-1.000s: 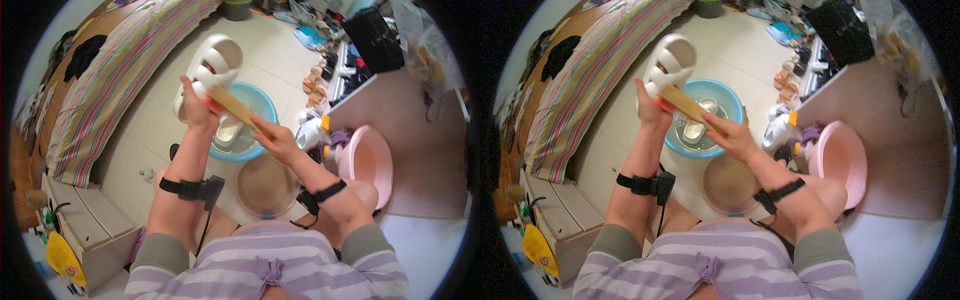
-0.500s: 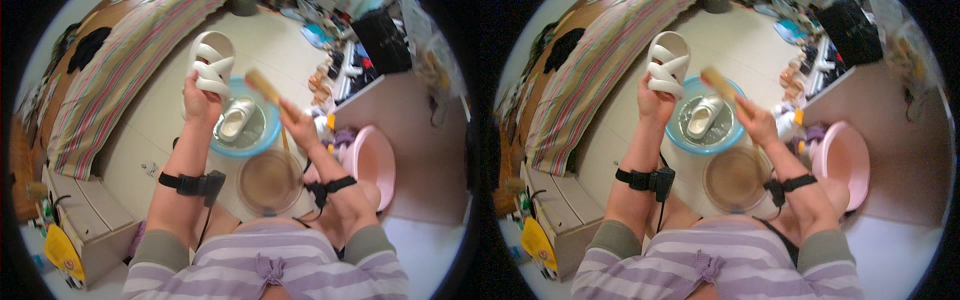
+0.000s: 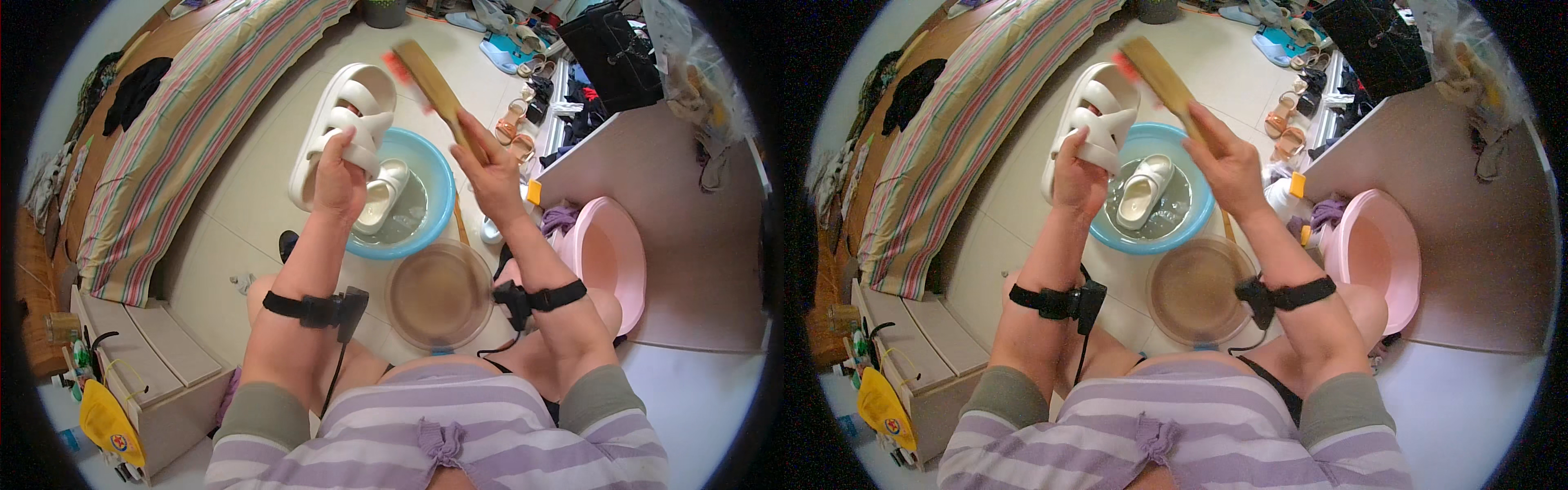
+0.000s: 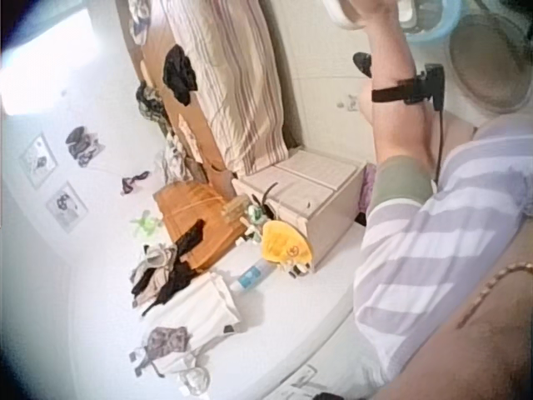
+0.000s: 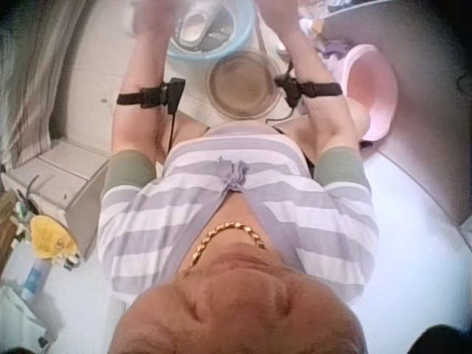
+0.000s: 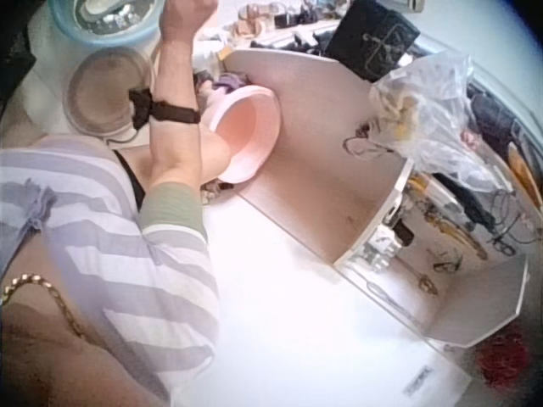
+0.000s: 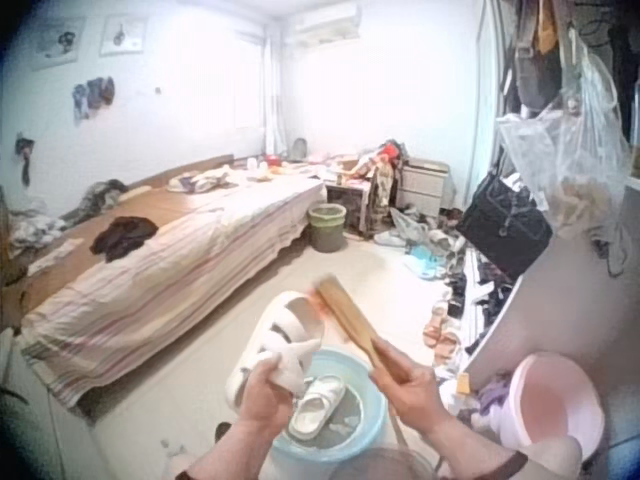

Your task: Scrubbing and washing a pair of white sandals in a bucket of water with a brush and sponge.

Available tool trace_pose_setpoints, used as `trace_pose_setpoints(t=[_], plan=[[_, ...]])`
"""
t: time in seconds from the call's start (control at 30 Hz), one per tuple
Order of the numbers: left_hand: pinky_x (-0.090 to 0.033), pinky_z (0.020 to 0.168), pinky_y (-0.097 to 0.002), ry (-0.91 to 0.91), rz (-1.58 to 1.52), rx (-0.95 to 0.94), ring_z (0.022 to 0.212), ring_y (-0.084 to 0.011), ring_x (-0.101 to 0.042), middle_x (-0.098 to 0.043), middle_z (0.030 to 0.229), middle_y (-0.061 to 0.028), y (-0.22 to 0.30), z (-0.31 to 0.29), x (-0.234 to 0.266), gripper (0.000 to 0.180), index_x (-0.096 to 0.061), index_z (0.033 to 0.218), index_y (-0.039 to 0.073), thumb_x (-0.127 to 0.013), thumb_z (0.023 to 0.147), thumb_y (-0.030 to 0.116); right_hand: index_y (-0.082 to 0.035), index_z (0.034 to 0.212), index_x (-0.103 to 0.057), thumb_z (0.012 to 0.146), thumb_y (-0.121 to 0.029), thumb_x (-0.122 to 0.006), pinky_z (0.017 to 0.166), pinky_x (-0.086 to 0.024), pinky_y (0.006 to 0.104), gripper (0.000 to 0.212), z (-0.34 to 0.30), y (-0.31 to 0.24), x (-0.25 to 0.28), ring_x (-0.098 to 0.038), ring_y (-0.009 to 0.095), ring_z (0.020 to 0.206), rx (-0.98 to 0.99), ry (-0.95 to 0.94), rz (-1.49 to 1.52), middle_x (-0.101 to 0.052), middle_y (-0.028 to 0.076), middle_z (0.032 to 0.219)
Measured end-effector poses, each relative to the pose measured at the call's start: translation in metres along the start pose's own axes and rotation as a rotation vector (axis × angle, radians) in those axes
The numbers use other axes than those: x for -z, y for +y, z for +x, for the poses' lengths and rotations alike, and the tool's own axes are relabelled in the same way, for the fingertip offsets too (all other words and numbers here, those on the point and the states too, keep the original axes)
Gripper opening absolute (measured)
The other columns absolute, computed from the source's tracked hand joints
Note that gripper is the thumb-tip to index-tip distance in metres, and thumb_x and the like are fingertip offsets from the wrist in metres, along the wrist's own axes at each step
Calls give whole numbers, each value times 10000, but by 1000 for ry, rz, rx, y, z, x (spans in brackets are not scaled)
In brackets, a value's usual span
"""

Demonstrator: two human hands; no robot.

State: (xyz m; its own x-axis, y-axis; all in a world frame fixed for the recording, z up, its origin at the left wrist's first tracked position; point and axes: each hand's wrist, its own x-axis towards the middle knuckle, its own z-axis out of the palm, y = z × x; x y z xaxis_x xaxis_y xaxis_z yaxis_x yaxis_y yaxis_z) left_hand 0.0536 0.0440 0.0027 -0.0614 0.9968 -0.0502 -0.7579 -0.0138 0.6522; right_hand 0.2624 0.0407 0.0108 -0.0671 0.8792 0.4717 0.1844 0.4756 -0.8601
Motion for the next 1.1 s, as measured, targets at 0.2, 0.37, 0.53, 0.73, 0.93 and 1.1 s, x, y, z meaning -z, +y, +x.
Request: trace_pose_setpoints(t=[0.2, 0.37, 0.53, 0.73, 0.93, 1.1], plan=[[-377, 1033, -402, -71, -186, -19, 1220, -234, -467, -496, 1301, -88, 8, 12, -2, 479, -431, 1331, 104, -360, 980, 422, -233, 1268, -585, 835, -288, -680, 813, -516, 278, 447, -45, 61, 21, -670, 214, 920, -124, -357, -389, -662, 135, 1108], [-375, 1033, -412, -50, -328, 29, 1176, -246, -497, -537, 1241, -62, 10, 13, 8, 405, -479, 1247, 107, -365, 982, 391, -191, 1294, -562, 847, -242, -674, 801, -515, 263, 463, -19, 30, 12, -668, 156, 924, -72, -48, -198, -666, 146, 1104], [-306, 1085, -488, -7, -396, 29, 1235, -319, -450, -499, 1308, -118, 17, 10, 3, 458, -441, 1322, 87, -358, 970, 368, -240, 1289, -570, 815, -234, -702, 858, -501, 289, 492, -50, 39, -23, -663, 223, 964, 6, -247, -249, -672, 124, 1088], [-389, 1016, -452, -49, -411, 35, 1123, -285, -517, -546, 1198, -94, 27, 10, 11, 415, -506, 1228, 83, -410, 936, 362, -198, 1290, -565, 820, -263, -690, 846, -514, 314, 490, -30, 40, 4, -663, 222, 977, -53, -28, -254, -657, 130, 1119], [-377, 1023, -501, 117, -406, 61, 1117, -310, -517, -536, 1218, -128, 17, 11, 8, 427, -462, 1274, 67, -426, 938, 327, -186, 1310, -546, 820, -183, -689, 902, -487, 300, 511, -35, 45, -18, -645, 214, 1023, -60, -263, -305, -640, 111, 1180], [-372, 1040, -466, 23, -373, 101, 1170, -301, -487, -492, 1275, -116, 18, 14, 15, 427, -418, 1311, 78, -403, 941, 290, -135, 1298, -549, 836, -201, -668, 845, -514, 320, 481, -23, 42, 2, -657, 224, 1009, -74, -49, -258, -644, 132, 1159]])
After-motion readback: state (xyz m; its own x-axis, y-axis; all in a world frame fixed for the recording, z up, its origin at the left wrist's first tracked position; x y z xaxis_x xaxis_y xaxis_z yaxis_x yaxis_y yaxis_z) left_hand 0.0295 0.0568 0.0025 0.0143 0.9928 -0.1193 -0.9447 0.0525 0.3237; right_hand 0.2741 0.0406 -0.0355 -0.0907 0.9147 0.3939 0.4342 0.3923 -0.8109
